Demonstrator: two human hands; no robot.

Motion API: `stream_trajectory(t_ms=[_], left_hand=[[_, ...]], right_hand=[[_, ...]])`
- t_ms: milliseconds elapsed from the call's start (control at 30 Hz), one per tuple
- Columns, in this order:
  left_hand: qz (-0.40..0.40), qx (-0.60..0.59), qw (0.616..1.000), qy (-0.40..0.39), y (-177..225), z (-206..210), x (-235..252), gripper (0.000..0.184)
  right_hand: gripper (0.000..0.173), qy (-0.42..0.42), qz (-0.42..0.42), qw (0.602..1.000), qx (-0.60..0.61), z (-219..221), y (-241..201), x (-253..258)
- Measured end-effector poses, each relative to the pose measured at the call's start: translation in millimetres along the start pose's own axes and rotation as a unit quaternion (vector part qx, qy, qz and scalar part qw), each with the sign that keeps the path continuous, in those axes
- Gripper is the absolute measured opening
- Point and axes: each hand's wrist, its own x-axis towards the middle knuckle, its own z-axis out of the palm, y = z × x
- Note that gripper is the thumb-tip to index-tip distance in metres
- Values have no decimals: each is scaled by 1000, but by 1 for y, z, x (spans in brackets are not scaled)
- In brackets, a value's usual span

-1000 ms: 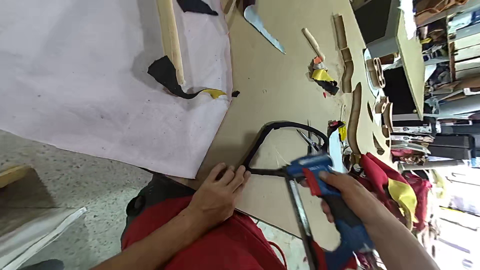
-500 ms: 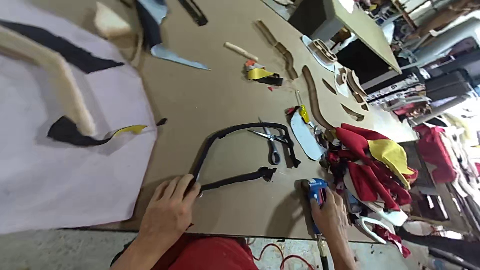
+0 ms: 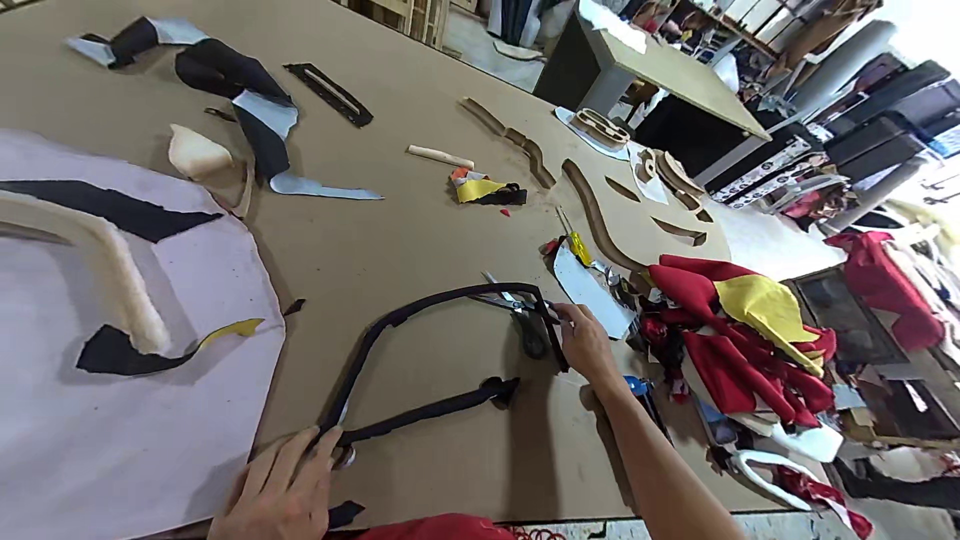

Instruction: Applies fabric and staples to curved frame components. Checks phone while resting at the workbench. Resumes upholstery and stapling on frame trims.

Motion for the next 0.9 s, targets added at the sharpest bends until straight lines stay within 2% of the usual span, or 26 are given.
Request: stream_trajectory(t_ms=[100,167,233,400,467,533,633,700,767,833,900], left_hand=[[-34,8,999,9,-10,-9,-3,33],[-52,12,998,10,-23,-20,-5,35],[-65,25,998,2,-35,-28,-7,37],[-82,6,996,-17,-43,-37,-5,38],[-72,-11,997,-19,-44,-36,-5,39],[-59,-22,998,-4,-42,-34,-5,39],[-37,-18,997,68,-32,-21,-7,37],[-9,-30,999,35,-28,-15,-13,37],[21,-32,999,1,-25,-10,-19,37],[40,-35,999,-10,-26,-8,-25,37],[54,-46,997,-5,-30,-8,-29,36]], right_hand=[[36,-74,-14,997,-9,6,22,14],[33,-97,-49,992,-59,11,22,17],[38,-109,-37,985,-125,12,21,16],[95,-158,76,970,-170,-8,64,24],[97,-195,93,964,-152,-26,74,24],[95,-209,126,964,-106,-41,64,16],[98,-181,154,964,-120,-26,37,7],[84,-132,149,974,-108,-8,26,6],[57,-98,140,980,-104,1,22,13],[39,-102,147,973,-143,4,18,17],[31,-117,151,969,-156,2,19,21]])
